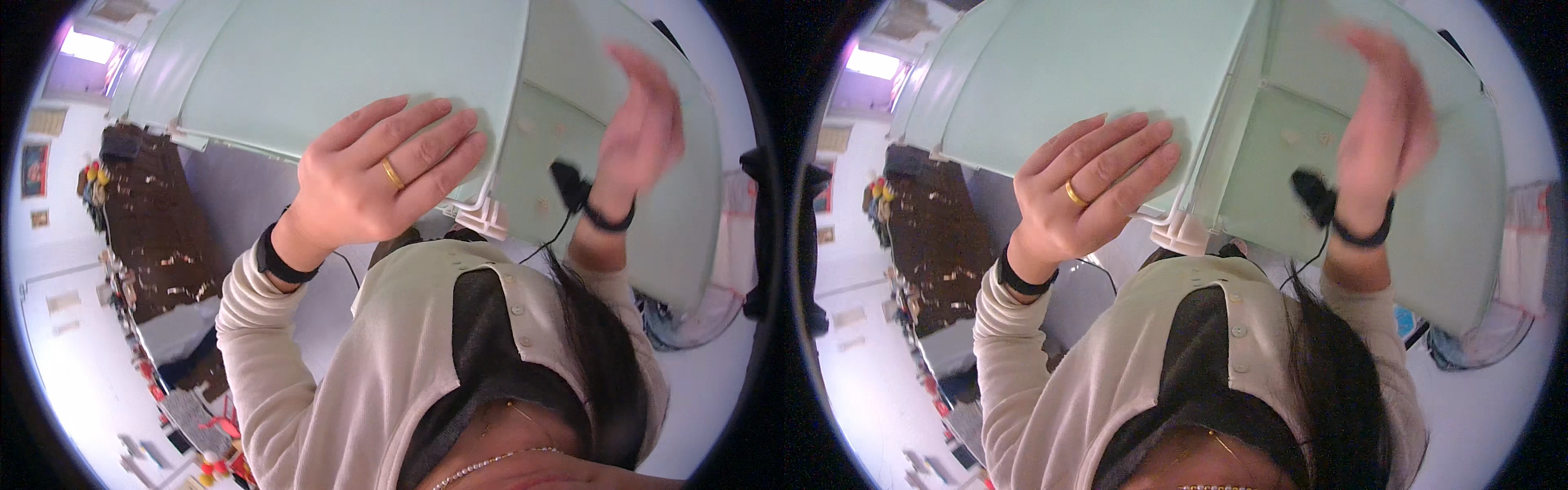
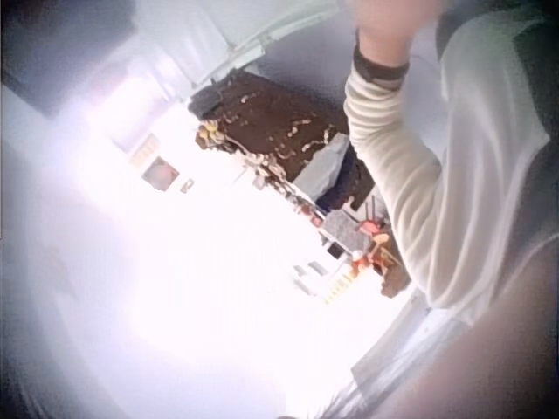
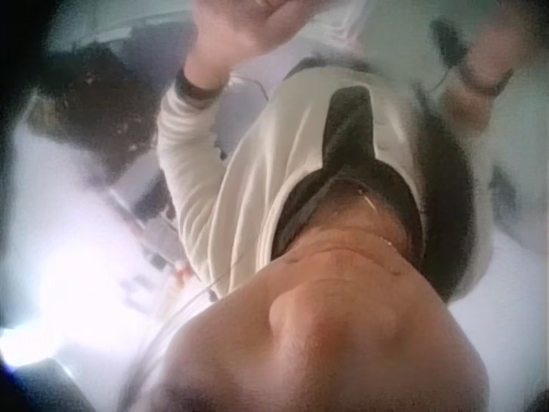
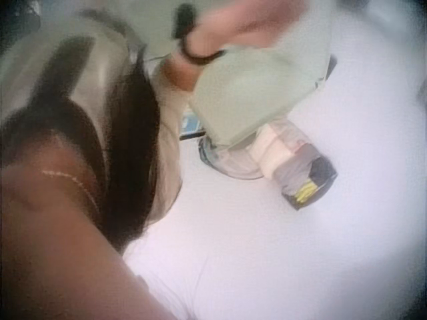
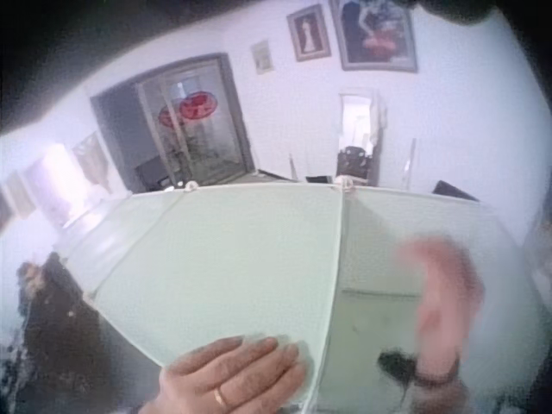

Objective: The person assembles a light green modular shelving unit by inserting translucent panels into a frame and securing them with white plastic clips. They repeatedly lift panels, align edges, and snap clips into place while rotating the structure to access different sides.

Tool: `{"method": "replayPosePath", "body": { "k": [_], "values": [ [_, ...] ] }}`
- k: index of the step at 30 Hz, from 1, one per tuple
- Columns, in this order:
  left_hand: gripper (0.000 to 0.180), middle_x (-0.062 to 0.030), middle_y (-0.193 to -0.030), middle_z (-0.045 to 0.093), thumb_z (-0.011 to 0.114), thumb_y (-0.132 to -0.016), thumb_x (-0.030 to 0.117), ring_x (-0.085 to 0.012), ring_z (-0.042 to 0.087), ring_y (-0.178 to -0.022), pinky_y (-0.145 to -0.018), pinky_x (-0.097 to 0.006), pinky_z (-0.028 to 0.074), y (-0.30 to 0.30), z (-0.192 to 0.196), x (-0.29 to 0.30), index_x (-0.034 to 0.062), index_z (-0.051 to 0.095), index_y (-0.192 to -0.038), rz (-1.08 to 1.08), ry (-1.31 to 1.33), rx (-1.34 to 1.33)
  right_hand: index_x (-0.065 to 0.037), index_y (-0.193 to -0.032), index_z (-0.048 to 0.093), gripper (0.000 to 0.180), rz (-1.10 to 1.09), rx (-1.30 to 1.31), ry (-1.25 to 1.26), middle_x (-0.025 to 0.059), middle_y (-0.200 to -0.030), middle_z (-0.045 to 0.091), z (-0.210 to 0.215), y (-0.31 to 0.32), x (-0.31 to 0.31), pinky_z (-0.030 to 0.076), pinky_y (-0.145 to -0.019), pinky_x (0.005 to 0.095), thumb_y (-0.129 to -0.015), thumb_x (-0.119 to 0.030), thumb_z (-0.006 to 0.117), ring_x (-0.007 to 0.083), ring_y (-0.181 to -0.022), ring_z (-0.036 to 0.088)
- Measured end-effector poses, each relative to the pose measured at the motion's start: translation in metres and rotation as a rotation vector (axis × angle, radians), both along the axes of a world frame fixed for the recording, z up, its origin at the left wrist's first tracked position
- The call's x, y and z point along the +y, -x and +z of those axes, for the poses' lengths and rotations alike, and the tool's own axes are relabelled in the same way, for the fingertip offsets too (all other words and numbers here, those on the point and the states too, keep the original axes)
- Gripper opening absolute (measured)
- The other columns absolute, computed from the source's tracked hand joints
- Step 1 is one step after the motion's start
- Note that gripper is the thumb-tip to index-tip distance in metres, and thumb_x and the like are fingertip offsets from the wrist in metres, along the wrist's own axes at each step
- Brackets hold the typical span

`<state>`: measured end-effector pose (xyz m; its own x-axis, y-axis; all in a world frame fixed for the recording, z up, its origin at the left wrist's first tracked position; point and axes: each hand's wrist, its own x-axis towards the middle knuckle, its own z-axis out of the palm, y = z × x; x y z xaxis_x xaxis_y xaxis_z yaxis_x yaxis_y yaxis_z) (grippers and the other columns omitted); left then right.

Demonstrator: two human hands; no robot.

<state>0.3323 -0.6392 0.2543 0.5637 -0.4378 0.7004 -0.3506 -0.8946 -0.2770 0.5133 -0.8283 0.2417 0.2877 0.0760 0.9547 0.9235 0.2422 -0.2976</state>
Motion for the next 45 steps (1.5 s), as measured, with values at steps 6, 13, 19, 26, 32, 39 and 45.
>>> {"method": "replayPosePath", "body": {
  "k": [6, 13, 19, 26, 32, 39, 45],
  "values": [
    [0.032, -0.0028, -0.104, 0.068, 0.063, -0.07, 0.013, -0.0191, 0.065, -0.092, -0.073, -0.031, 0.055, 0.002, 0.003, 0.002, 0.0104, 0.07, -0.101, -0.114, 0.008, 0.035, -0.005, -0.099, 0.068, 0.036, -0.075, -0.094, 0.479, 0.0083, -0.098, 0.06, -0.009, 0.123, -0.01, 0.048, -0.063, 0.0318, -0.07, -0.022, 0.079, 0.0198, -0.072, 0.059],
    [0.034, -0.0056, -0.103, 0.068, 0.061, -0.069, 0.012, -0.0209, 0.065, -0.093, -0.071, -0.029, 0.055, -0.004, -0.003, 0.01, 0.0066, 0.069, -0.101, -0.172, 0.008, 0.022, -0.009, -0.099, 0.069, 0.041, -0.154, -0.011, 0.506, 0.0055, -0.096, 0.061, -0.011, 0.128, -0.013, 0.048, -0.061, 0.0289, -0.061, -0.011, 0.084, 0.0189, -0.073, 0.06],
    [0.035, -0.0054, -0.105, 0.068, 0.06, -0.069, 0.012, -0.0214, 0.065, -0.093, -0.071, -0.03, 0.055, -0.002, -0.012, 0.011, 0.0071, 0.069, -0.103, -0.161, 0.058, -0.009, -0.005, -0.102, 0.065, 0.048, -0.231, 0.185, 0.477, 0.0099, -0.099, 0.062, -0.025, 0.141, -0.012, 0.051, -0.063, 0.0274, -0.06, -0.009, 0.086, 0.0202, -0.079, 0.062],
    [0.04, -0.0063, -0.107, 0.067, 0.058, -0.068, 0.013, -0.0213, 0.066, -0.094, -0.071, -0.03, 0.056, 0.0, -0.014, 0.009, 0.0061, 0.068, -0.106, -0.131, 0.086, 0.005, -0.002, -0.102, 0.061, 0.05, -0.177, 0.129, 0.481, 0.0136, -0.099, 0.064, -0.021, 0.138, -0.009, 0.053, -0.065, 0.0286, -0.06, -0.007, 0.086, 0.0229, -0.082, 0.063],
    [0.047, -0.0097, -0.105, 0.067, 0.057, -0.06, 0.017, -0.0224, 0.065, -0.096, -0.076, -0.03, 0.054, 0.006, -0.019, 0.001, 0.0015, 0.066, -0.103, -0.128, 0.157, 0.04, -0.001, -0.105, 0.059, 0.049, -0.102, 0.219, 0.593, 0.0159, -0.103, 0.062, -0.026, 0.136, -0.017, 0.052, -0.073, 0.0325, -0.063, -0.002, 0.084, 0.0256, -0.087, 0.063],
    [0.032, -0.0042, -0.112, 0.064, 0.058, -0.077, 0.015, -0.0227, 0.06, -0.108, -0.103, -0.054, 0.036, 0.046, -0.018, 0.025, 0.0162, 0.066, -0.109, -0.09, 0.262, -0.03, 0.002, -0.102, 0.058, 0.029, -0.336, -0.329, 0.305, 0.0245, -0.099, 0.06, -0.027, 0.126, -0.035, 0.049, -0.066, 0.0372, -0.085, -0.022, 0.06, 0.0291, -0.078, 0.059],
    [0.053, -0.0082, -0.11, 0.065, 0.074, -0.066, 0.004, -0.0279, 0.06, -0.104, -0.102, -0.051, 0.035, 0.114, -0.036, 0.155, 0.0057, 0.057, -0.116, 0.394, 0.493, -0.396, -0.002, -0.094, 0.062, 0.021, 0.201, -0.017, 0.736, 0.0126, -0.084, 0.064, -0.024, 0.194, 0.006, 0.048, -0.057, 0.0337, -0.077, -0.012, 0.069, 0.026, -0.067, 0.061]
  ]
}}
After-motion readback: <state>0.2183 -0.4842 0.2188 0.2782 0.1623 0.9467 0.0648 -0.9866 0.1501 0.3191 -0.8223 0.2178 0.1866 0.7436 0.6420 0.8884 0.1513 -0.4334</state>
